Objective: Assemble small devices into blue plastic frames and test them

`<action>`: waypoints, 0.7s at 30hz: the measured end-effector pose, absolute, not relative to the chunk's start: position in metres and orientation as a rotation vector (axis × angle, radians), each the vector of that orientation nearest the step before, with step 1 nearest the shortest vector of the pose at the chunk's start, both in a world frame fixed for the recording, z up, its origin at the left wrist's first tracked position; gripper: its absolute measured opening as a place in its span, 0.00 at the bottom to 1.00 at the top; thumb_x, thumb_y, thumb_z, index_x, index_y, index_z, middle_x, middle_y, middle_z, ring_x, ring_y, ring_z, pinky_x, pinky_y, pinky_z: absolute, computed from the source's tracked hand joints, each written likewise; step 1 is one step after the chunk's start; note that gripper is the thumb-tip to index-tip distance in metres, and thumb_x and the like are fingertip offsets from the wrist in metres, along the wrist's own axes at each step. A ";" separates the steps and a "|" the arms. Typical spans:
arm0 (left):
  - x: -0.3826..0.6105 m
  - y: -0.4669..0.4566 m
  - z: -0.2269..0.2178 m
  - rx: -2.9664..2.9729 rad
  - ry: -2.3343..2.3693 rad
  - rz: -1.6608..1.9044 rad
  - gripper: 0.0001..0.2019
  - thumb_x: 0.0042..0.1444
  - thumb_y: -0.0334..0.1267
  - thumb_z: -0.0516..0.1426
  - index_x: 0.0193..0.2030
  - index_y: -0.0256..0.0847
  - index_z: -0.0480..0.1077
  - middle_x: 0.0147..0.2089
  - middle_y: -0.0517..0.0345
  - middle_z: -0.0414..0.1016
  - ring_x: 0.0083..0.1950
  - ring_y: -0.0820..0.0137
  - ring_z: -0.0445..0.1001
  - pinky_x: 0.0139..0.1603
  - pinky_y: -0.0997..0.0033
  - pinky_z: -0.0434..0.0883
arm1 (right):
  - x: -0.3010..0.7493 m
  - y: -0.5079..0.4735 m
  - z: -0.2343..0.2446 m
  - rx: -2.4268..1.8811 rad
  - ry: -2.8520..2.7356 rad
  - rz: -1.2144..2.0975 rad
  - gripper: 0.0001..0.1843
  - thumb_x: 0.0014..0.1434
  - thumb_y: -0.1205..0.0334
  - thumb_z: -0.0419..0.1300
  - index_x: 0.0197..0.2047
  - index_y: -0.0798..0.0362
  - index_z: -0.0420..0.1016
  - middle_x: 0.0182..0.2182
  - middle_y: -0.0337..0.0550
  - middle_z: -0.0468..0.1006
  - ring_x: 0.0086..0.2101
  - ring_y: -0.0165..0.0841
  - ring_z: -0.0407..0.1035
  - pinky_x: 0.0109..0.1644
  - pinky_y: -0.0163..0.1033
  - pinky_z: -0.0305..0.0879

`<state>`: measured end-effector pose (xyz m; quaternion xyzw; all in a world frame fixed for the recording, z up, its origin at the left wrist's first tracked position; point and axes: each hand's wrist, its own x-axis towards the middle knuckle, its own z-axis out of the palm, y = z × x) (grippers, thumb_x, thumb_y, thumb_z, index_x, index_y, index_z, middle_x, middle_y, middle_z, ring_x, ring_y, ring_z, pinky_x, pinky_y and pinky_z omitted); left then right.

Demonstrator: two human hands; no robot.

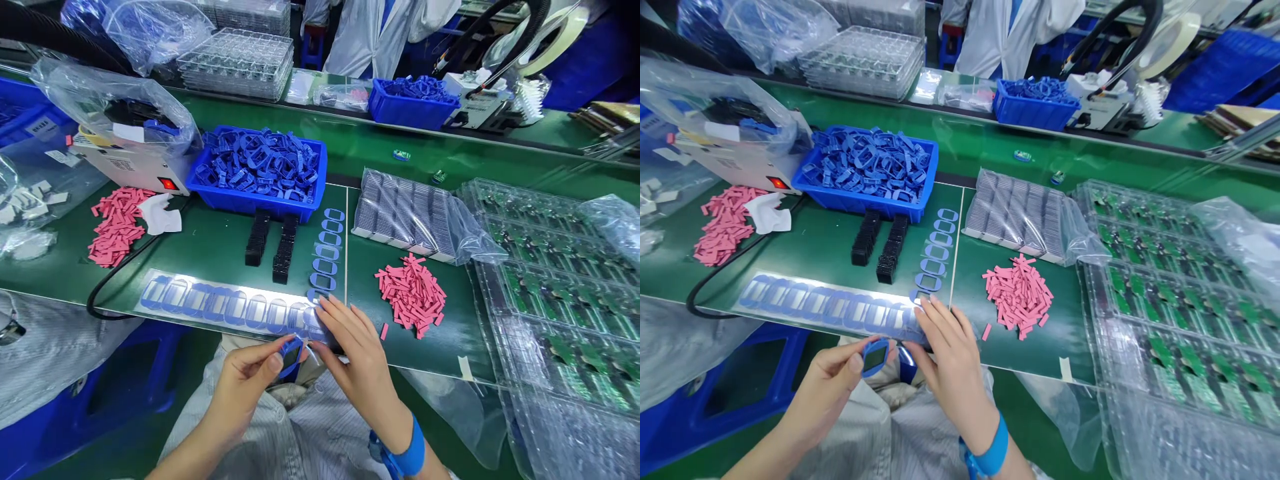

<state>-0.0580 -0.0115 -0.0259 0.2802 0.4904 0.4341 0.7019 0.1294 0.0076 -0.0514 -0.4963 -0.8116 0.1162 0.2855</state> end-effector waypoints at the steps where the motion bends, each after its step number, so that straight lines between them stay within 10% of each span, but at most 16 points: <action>1: -0.058 -0.012 -0.025 0.626 1.081 0.965 0.12 0.48 0.47 0.63 0.39 0.48 0.80 0.39 0.54 0.83 0.44 0.62 0.80 0.49 0.68 0.75 | 0.130 0.006 -0.051 -1.326 -2.183 0.305 0.20 0.63 0.62 0.54 0.59 0.53 0.62 0.56 0.49 0.69 0.59 0.40 0.60 0.60 0.52 0.58; 21: -0.041 0.009 -0.036 0.583 1.087 0.961 0.15 0.46 0.48 0.64 0.39 0.43 0.80 0.38 0.52 0.83 0.45 0.57 0.80 0.56 0.55 0.70 | 0.138 0.003 -0.046 -1.305 -1.962 0.384 0.22 0.60 0.69 0.56 0.58 0.51 0.63 0.53 0.50 0.72 0.55 0.41 0.65 0.56 0.51 0.65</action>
